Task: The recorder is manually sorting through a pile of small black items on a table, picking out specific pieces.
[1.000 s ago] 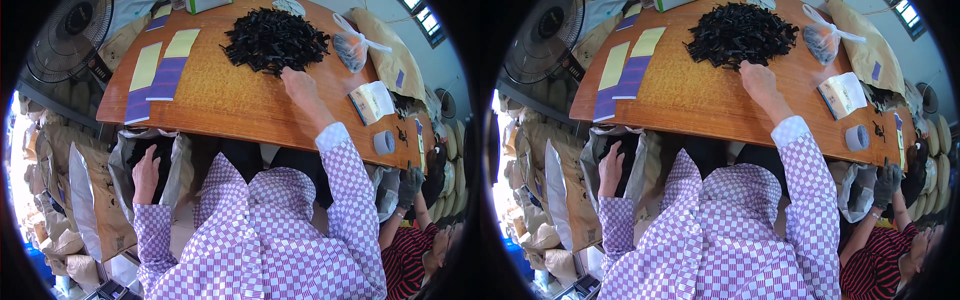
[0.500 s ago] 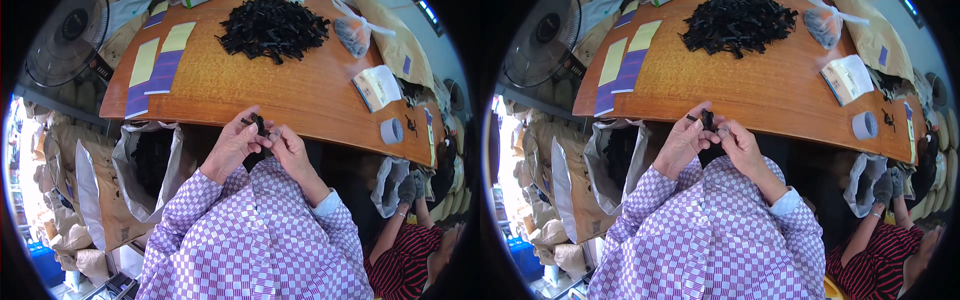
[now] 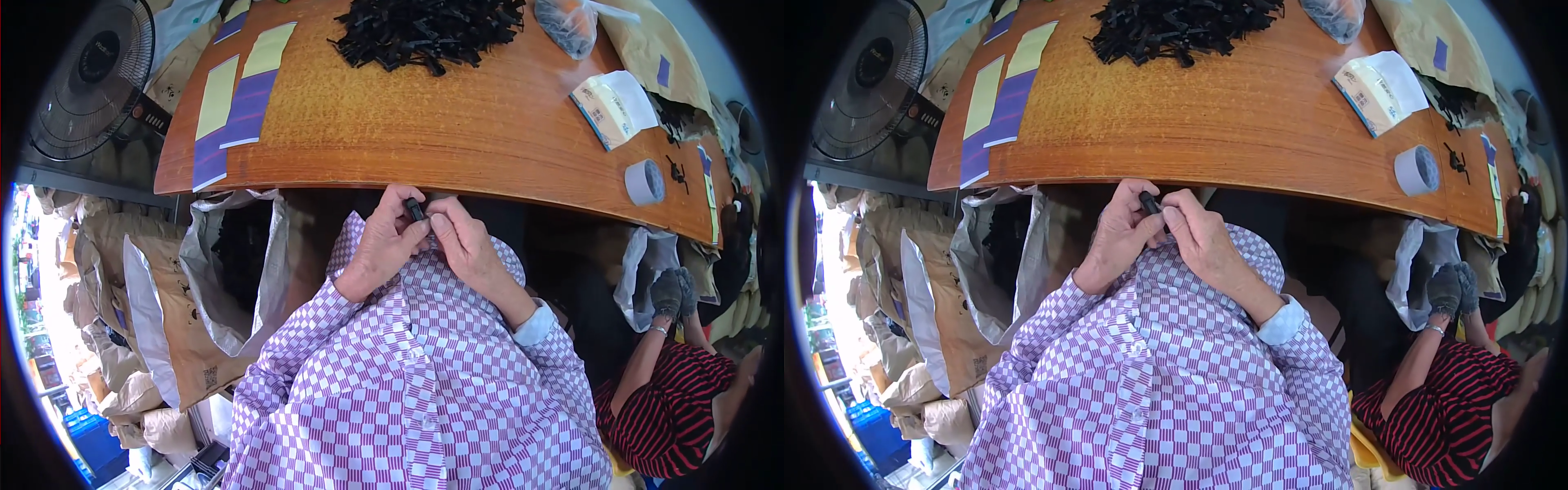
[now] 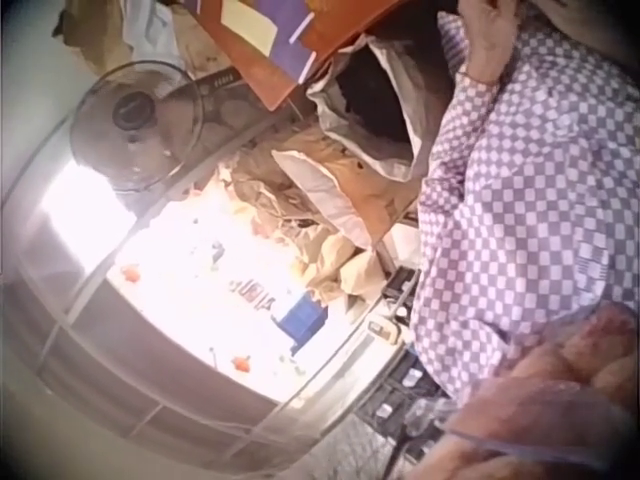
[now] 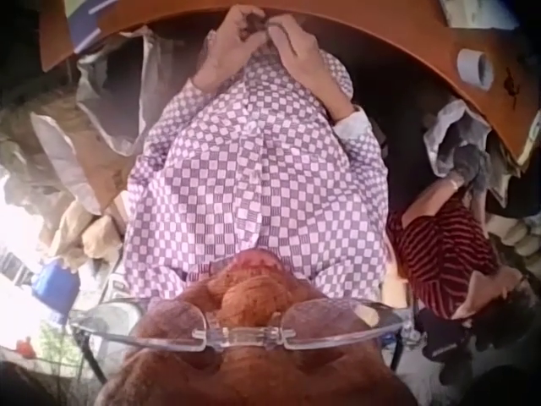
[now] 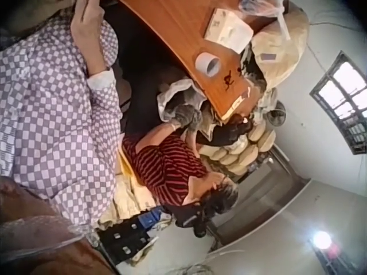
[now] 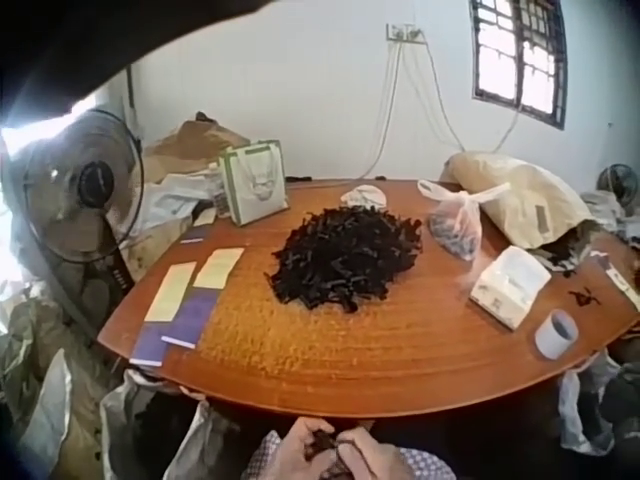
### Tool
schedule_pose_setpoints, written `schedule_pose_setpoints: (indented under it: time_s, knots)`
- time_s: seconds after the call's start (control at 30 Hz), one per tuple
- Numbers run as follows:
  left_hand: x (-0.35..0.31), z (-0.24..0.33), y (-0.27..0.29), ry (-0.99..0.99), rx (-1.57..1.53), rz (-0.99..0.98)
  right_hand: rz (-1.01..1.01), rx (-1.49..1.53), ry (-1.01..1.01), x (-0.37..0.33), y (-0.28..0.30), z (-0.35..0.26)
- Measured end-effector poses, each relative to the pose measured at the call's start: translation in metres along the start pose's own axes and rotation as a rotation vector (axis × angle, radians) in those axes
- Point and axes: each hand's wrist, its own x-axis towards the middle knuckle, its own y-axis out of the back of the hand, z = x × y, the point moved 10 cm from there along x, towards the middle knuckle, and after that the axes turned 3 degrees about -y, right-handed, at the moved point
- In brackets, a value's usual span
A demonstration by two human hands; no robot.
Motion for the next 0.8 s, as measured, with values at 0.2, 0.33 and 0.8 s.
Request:
schedule_pose_setpoints:
  time_s: [0.2,0.33,0.8]
  knots:
    - [-0.003,-0.004,0.003,-0.114,0.317,-0.006,-0.046,-0.04,-0.025,0.005,-0.014,0.005]
    - [-0.004,-0.001,0.01,-0.103,0.386,0.048,-0.018,-0.103,0.022,0.009,-0.015,0.001]
    - [-0.005,0.032,0.02,-0.171,-0.077,0.13,0.048,0.167,-0.087,0.011,-0.008,0.024]
